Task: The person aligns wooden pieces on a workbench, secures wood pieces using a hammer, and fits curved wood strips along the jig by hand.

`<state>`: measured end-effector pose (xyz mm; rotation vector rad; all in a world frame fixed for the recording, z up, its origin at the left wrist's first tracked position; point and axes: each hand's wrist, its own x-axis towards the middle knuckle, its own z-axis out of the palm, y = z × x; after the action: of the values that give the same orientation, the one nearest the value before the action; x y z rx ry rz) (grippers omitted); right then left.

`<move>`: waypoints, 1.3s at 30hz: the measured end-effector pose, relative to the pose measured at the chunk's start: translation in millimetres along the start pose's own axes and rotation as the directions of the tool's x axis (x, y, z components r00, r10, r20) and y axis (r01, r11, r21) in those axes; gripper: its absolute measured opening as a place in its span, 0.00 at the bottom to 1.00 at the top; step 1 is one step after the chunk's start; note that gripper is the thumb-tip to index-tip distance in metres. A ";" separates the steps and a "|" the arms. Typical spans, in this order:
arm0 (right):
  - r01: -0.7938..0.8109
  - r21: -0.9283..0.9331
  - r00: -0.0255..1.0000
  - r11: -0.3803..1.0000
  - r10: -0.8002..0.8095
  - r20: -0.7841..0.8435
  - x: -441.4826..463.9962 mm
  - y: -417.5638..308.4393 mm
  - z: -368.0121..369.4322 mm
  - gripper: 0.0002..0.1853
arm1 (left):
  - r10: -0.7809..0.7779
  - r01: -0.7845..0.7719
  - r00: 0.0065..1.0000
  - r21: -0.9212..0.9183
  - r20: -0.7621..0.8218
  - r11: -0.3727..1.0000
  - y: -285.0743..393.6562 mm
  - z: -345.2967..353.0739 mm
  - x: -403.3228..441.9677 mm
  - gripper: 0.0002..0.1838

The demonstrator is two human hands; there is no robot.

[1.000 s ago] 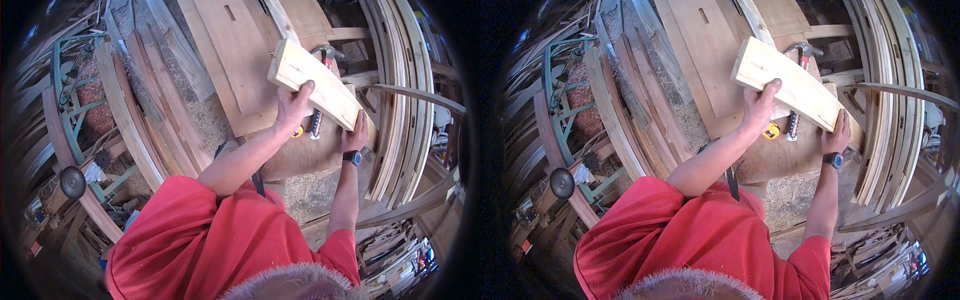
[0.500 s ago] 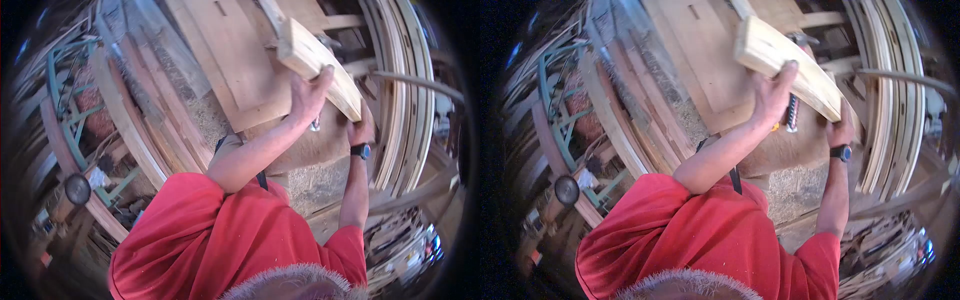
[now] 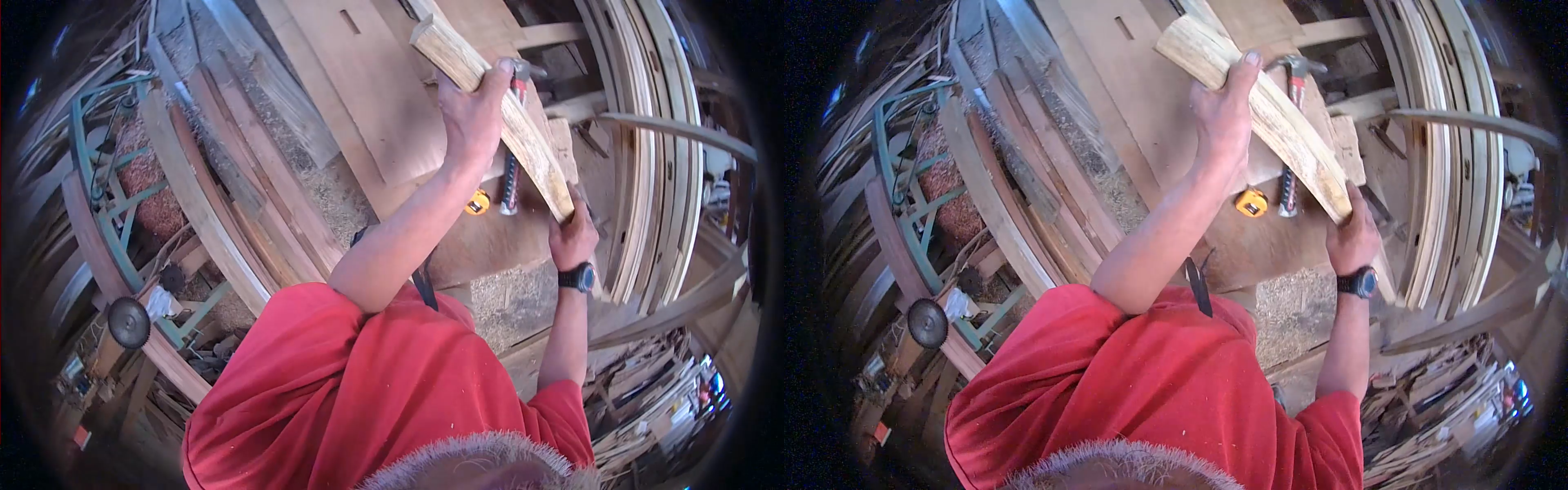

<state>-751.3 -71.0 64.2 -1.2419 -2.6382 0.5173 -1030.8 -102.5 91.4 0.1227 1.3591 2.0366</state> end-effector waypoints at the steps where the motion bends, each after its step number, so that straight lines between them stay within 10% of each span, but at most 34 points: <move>1: -0.046 -0.023 0.991 0.999 0.049 0.123 3.0 -6.4 -7.7 0.38 | 0.054 -0.055 0.996 -0.005 -0.068 0.998 -11.8 -5.0 15.9 0.34; 4: -0.025 -0.115 0.971 0.993 0.052 0.235 10.2 -25.9 -17.8 0.37 | 0.157 -0.146 0.972 0.071 -0.175 0.987 -37.5 -25.0 48.0 0.30; 6: -0.013 -0.149 0.965 0.989 0.051 0.257 8.6 -41.6 -17.5 0.36 | 0.063 -0.038 0.972 0.113 -0.226 0.993 -43.8 -36.1 58.6 0.54; 14: -0.102 -0.019 0.938 0.995 0.103 0.332 -17.0 -74.5 14.9 0.46 | 0.042 0.016 0.988 0.372 -0.148 0.928 -57.8 -52.6 73.4 0.61; 22: -0.129 -0.027 0.971 0.991 0.131 0.202 -15.9 -94.3 23.5 0.41 | 0.204 -0.205 0.977 0.499 0.057 0.842 -50.0 -69.4 76.0 0.39; 24: -0.197 -0.023 0.951 0.980 0.197 0.239 -16.8 -87.9 20.3 0.41 | -0.005 -0.025 0.998 0.513 0.057 0.858 -27.7 -69.9 44.0 0.30; 28: -0.155 0.033 0.980 0.987 0.150 0.129 -11.0 -86.2 12.1 0.41 | 0.213 -0.317 0.948 0.614 0.238 0.723 -83.2 -107.2 -30.5 0.19; 32: -0.260 0.110 0.958 0.959 0.242 0.153 -13.8 -81.6 4.6 0.41 | -0.025 -0.521 0.758 0.629 0.651 0.577 -115.0 -130.7 -103.5 0.24; 39: -0.210 0.210 0.972 0.955 0.181 0.151 -1.6 -61.0 20.2 0.42 | -0.122 -0.800 0.558 0.571 0.821 0.184 -133.2 -165.3 -127.9 0.17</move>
<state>-799.7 -113.0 69.0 -1.4471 -2.4807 0.9315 -939.3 -275.8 -60.3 1.8747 1.8346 0.7812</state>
